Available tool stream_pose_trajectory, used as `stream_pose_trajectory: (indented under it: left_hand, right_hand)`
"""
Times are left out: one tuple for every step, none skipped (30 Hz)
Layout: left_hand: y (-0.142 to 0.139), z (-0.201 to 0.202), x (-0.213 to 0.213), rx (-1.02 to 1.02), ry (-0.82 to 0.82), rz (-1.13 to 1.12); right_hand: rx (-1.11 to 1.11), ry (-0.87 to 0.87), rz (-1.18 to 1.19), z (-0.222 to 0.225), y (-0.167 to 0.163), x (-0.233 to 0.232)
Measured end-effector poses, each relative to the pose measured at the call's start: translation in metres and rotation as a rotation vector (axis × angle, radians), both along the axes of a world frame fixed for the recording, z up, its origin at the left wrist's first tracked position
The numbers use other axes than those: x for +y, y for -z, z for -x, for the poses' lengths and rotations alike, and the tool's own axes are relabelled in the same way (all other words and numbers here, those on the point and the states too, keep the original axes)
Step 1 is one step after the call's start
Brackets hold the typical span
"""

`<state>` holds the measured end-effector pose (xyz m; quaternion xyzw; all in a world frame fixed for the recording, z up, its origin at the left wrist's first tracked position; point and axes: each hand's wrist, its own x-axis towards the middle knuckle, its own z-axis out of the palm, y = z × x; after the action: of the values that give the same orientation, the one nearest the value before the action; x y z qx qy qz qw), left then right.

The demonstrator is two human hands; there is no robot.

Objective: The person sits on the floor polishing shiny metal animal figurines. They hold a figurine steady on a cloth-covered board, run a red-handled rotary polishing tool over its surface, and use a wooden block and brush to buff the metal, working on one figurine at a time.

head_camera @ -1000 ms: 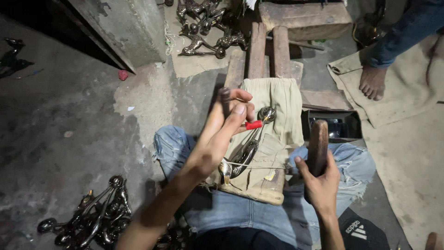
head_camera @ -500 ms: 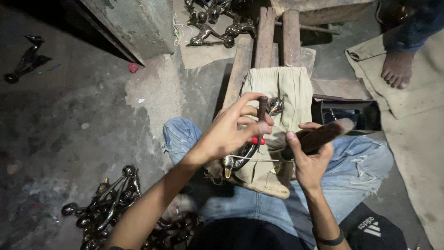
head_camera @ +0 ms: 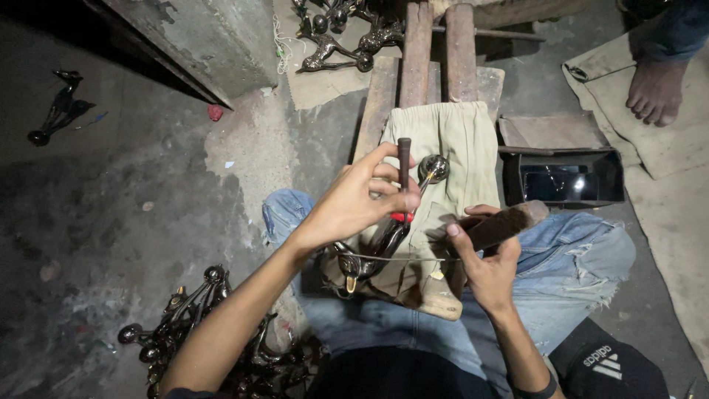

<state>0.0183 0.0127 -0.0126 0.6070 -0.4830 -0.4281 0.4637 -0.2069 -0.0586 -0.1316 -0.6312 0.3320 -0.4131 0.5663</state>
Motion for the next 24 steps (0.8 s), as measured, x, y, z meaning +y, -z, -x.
stream_pose_trajectory:
  left_hand:
    - [-0.001, 0.000, 0.001, 0.004, 0.000, -0.014]
    - [-0.002, 0.001, 0.001, 0.009, 0.000, -0.028]
    - [-0.004, 0.002, 0.002, 0.014, 0.000, -0.042]
    - [-0.006, 0.002, 0.003, 0.003, 0.013, -0.062]
    - [-0.008, 0.001, 0.002, -0.009, 0.025, -0.080]
    - [-0.011, 0.002, 0.002, -0.022, 0.036, -0.098]
    - [-0.014, 0.002, 0.002, -0.026, 0.040, -0.113]
    - [-0.017, 0.003, 0.001, -0.029, 0.043, -0.126]
    - [-0.021, 0.004, 0.001, -0.032, 0.048, -0.139]
    - [-0.024, 0.004, 0.000, -0.056, 0.053, -0.165]
    - [-0.027, 0.005, 0.000, -0.080, 0.058, -0.190]
    - [-0.029, 0.005, -0.001, -0.105, 0.063, -0.214]
    - [-0.029, 0.005, -0.003, -0.114, 0.072, -0.199]
    - [-0.029, 0.006, -0.004, -0.121, 0.079, -0.185]
    - [-0.028, 0.006, -0.006, -0.128, 0.086, -0.169]
    - [-0.027, 0.006, -0.007, -0.126, 0.092, -0.149]
    - [-0.024, 0.006, -0.007, -0.123, 0.096, -0.130]
    - [-0.021, 0.006, -0.007, -0.120, 0.104, -0.112]
    - [-0.018, 0.005, -0.009, -0.121, 0.109, -0.096]
    - [-0.015, 0.004, -0.011, -0.122, 0.112, -0.079]
    - [-0.012, 0.004, -0.011, -0.119, 0.112, -0.069]
    - [-0.008, 0.004, -0.012, -0.137, 0.105, -0.083]
    - [-0.005, 0.003, -0.013, -0.157, 0.100, -0.096]
    - [-0.002, 0.003, -0.014, -0.177, 0.096, -0.110]
  right_hand:
    - [0.011, -0.008, -0.009, 0.000, 0.000, 0.000]
    - [0.012, -0.017, -0.013, -0.001, 0.001, 0.000]
    - [0.013, -0.026, -0.016, -0.001, 0.001, 0.000]
    - [0.015, -0.035, -0.020, -0.001, 0.002, 0.000]
    - [0.034, -0.033, -0.014, -0.002, 0.002, -0.001]
    - [0.052, -0.031, -0.007, -0.002, 0.002, -0.001]
    - [0.070, -0.027, 0.000, -0.003, 0.002, -0.002]
    - [0.100, -0.066, 0.023, -0.003, 0.000, -0.004]
    - [0.130, -0.103, 0.046, -0.003, -0.002, -0.008]
    - [0.160, -0.138, 0.070, -0.003, -0.006, -0.012]
    - [0.173, -0.141, 0.052, -0.003, -0.012, -0.017]
    - [0.185, -0.143, 0.036, -0.003, -0.018, -0.024]
    - [0.198, -0.147, 0.021, -0.003, -0.026, -0.031]
    - [0.226, -0.172, 0.057, -0.002, -0.035, -0.040]
    - [0.255, -0.197, 0.094, -0.002, -0.045, -0.050]
    - [0.284, -0.222, 0.132, -0.001, -0.055, -0.061]
    - [0.552, -0.242, 0.157, 0.001, -0.066, -0.073]
    - [0.820, -0.255, 0.180, 0.002, -0.076, -0.081]
    - [0.623, -0.209, 0.271, 0.000, -0.084, -0.086]
    - [0.424, -0.165, 0.361, -0.002, -0.090, -0.089]
    - [0.227, -0.127, 0.441, -0.003, -0.096, -0.091]
    - [0.295, -0.184, 0.421, -0.002, -0.101, -0.093]
    - [0.361, -0.240, 0.401, -0.002, -0.105, -0.094]
    - [0.427, -0.295, 0.381, -0.001, -0.108, -0.095]
